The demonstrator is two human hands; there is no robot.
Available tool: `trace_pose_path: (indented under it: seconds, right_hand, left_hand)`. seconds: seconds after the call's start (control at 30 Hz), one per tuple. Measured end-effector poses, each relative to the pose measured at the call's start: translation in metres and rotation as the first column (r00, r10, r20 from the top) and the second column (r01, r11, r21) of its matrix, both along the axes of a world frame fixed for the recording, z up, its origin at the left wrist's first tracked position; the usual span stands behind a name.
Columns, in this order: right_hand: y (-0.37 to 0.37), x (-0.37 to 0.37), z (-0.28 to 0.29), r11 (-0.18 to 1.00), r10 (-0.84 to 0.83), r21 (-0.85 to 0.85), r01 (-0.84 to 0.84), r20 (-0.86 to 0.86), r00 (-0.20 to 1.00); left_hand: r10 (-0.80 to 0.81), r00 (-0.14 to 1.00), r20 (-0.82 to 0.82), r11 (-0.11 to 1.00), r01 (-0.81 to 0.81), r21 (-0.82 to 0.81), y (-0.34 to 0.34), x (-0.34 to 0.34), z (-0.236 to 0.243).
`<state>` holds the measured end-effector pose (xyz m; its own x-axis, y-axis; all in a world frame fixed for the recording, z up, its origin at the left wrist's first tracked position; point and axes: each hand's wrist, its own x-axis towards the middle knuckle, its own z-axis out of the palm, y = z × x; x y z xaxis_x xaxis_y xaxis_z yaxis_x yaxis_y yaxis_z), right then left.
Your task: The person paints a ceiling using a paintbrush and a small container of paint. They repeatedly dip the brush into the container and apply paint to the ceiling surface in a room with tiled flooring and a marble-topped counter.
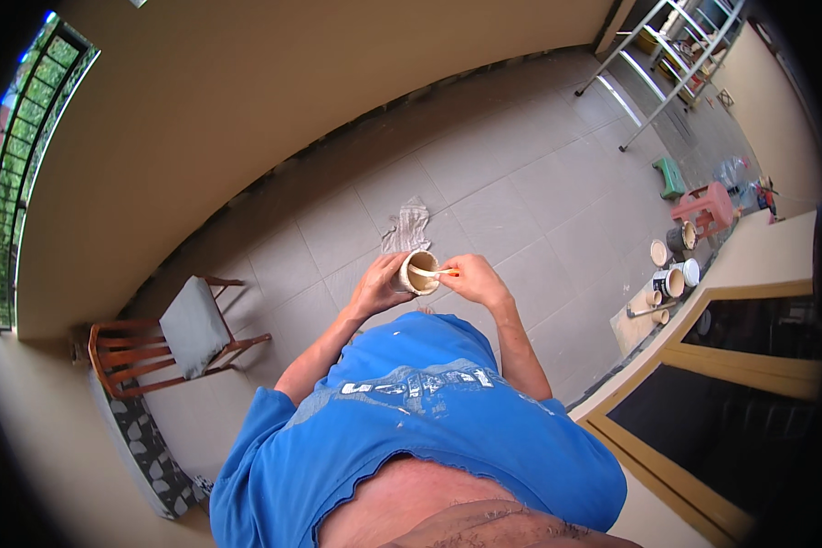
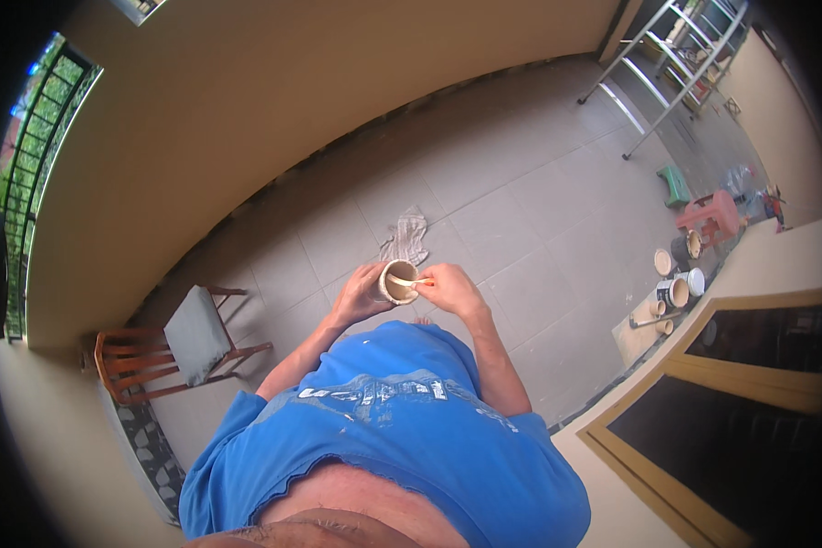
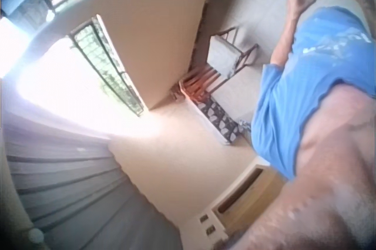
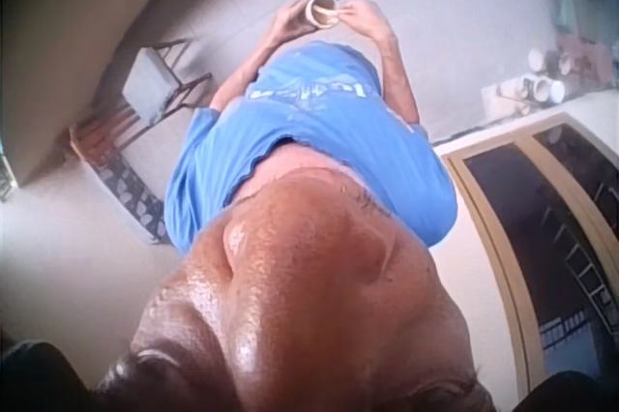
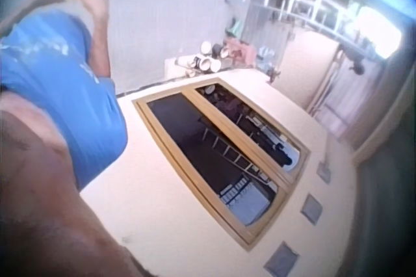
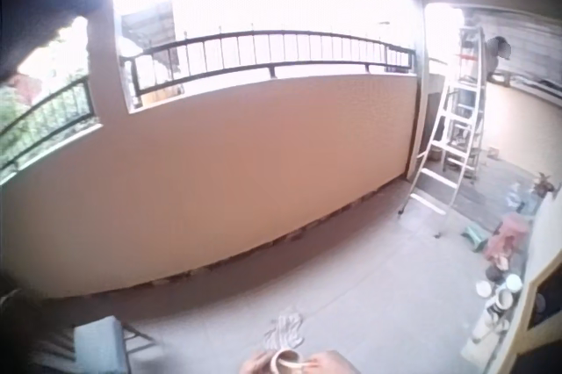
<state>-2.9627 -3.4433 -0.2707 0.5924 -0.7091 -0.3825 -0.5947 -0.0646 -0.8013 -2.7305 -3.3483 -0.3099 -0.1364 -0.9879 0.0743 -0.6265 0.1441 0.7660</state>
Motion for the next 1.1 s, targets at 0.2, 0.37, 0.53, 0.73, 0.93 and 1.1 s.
trace_pose_path:
  seconds: [0.2, 0.37, 0.53, 0.73, 0.93, 1.1]
  right_hand:
    - [0.000, 0.015, 0.001, 0.999, 0.034, 0.001, -0.034, -0.014, 0.999]
    - [-0.001, 0.022, -0.001, 0.997, 0.082, 0.000, -0.082, -0.022, 0.996]
    - [-0.001, 0.022, -0.006, 0.995, 0.099, -0.022, -0.099, 0.008, 0.995]
    - [-0.004, 0.039, -0.006, 0.982, 0.182, -0.049, -0.183, -0.030, 0.983]
    - [-0.007, 0.049, -0.006, 0.976, 0.207, -0.075, -0.205, 0.012, 0.978]
    - [-0.008, 0.061, 0.009, 0.972, 0.234, 0.004, -0.234, -0.075, 0.969]
  left_hand:
    - [0.020, 0.999, -0.025, 1.000, -0.020, -0.009, 0.007, 0.015, -0.016]
    - [0.060, 0.998, -0.003, 0.997, -0.060, -0.052, 0.018, 0.016, -0.023]
    - [0.105, 0.994, -0.012, 0.993, -0.105, -0.053, 0.024, 0.014, -0.026]
    - [0.145, 0.989, -0.006, 0.986, -0.145, -0.085, 0.031, 0.023, -0.034]
    - [0.186, 0.981, 0.062, 0.982, -0.184, -0.041, 0.037, 0.030, -0.025]
    - [0.225, 0.973, 0.051, 0.974, -0.223, -0.043, 0.045, 0.034, -0.023]
